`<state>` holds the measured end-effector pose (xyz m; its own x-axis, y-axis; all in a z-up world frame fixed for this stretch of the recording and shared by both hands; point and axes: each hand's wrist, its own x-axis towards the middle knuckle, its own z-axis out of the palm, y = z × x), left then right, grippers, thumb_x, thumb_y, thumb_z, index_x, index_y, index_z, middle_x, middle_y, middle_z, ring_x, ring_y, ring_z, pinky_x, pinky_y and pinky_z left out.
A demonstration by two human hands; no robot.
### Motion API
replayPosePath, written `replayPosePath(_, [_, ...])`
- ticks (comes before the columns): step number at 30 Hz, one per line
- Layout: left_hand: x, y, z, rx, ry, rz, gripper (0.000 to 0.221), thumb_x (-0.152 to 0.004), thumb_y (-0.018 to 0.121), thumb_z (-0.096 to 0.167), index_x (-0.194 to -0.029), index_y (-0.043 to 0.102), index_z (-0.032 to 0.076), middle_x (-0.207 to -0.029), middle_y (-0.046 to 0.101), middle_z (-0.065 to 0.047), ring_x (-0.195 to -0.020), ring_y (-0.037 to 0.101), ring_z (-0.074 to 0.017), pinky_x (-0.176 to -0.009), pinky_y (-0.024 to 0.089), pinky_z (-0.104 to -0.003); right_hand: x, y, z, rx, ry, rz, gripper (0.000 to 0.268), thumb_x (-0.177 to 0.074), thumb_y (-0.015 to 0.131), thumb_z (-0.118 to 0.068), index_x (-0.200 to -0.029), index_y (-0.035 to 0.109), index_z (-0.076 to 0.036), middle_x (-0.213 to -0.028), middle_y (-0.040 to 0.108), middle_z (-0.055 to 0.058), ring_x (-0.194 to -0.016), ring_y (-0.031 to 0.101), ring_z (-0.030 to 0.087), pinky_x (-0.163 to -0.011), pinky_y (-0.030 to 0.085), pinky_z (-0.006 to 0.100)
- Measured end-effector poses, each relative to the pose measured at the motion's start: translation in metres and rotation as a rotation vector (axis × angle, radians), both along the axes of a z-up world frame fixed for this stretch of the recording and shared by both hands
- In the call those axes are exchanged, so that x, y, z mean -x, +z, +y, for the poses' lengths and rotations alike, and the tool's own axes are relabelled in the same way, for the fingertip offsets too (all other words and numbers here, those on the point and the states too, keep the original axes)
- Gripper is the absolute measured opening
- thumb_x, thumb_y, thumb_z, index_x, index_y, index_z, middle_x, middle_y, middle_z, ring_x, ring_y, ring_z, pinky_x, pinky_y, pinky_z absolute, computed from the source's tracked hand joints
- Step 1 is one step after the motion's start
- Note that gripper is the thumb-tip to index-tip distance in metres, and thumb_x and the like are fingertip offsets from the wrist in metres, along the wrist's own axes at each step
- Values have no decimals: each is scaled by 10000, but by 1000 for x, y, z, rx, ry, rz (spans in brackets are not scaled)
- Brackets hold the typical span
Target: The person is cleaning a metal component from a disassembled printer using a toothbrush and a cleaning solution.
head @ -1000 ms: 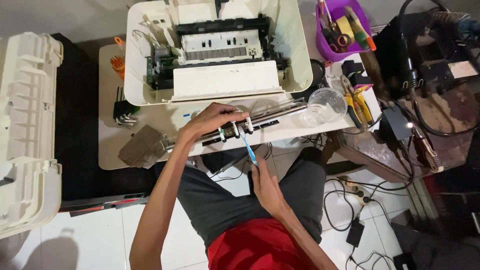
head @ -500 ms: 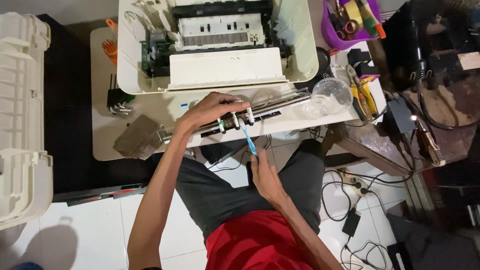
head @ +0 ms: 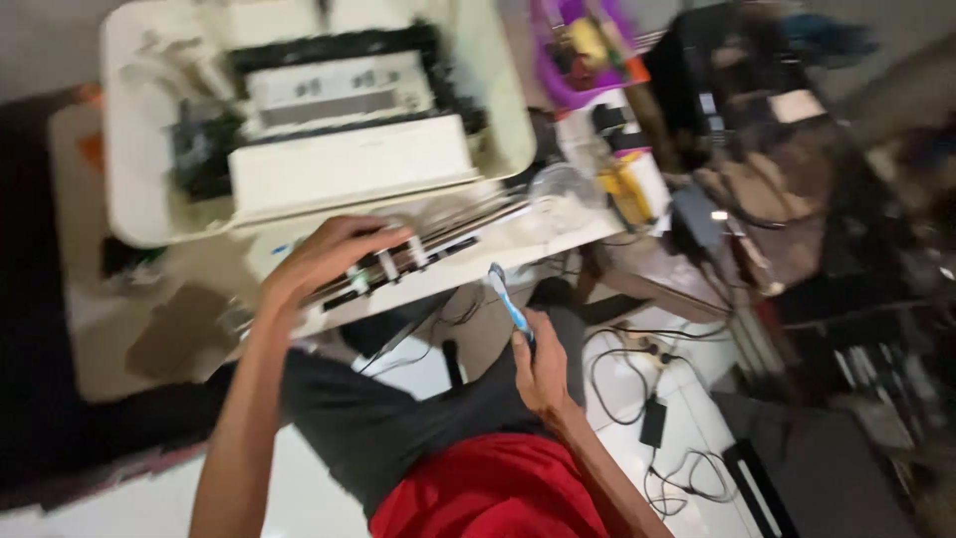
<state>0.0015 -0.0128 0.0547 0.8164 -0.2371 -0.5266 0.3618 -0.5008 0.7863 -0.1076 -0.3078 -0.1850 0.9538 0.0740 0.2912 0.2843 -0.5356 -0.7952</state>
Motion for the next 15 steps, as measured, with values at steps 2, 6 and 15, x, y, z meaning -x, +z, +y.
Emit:
replayPosePath(2, [1,10,-7,-7,-21,7,903,-842,604,716,-1426,622,29,-1541,489,-255,-1493,369,-481,-1222,267,-640,-21,32,-20,47,-92,-90,337,-1042,525,-143,-1346,547,2,-1127,649,289,-1086,606,545,-930,507,598])
replayPosePath(6, [-1,14,-17,-91,102,95,957,-790,665,665,-1509,551,44,-1587,481,-222,-1501,400,-429,-1228,305,-585,-66,105,-44,108,-170,-156,284,-1067,439,-81,-1311,579,-47,-1088,563,136,-1001,614,378,-888,530,507])
replayPosePath(15, [-1,7,-13,-77,144,83,951,-794,684,648,-1503,561,25,-1567,490,-271,-1489,393,-478,-1209,309,-615,-106,170,-43,424,-233,-109,318,-1042,554,-181,-1346,641,-147,-1208,530,114,-818,689,461,-711,593,541])
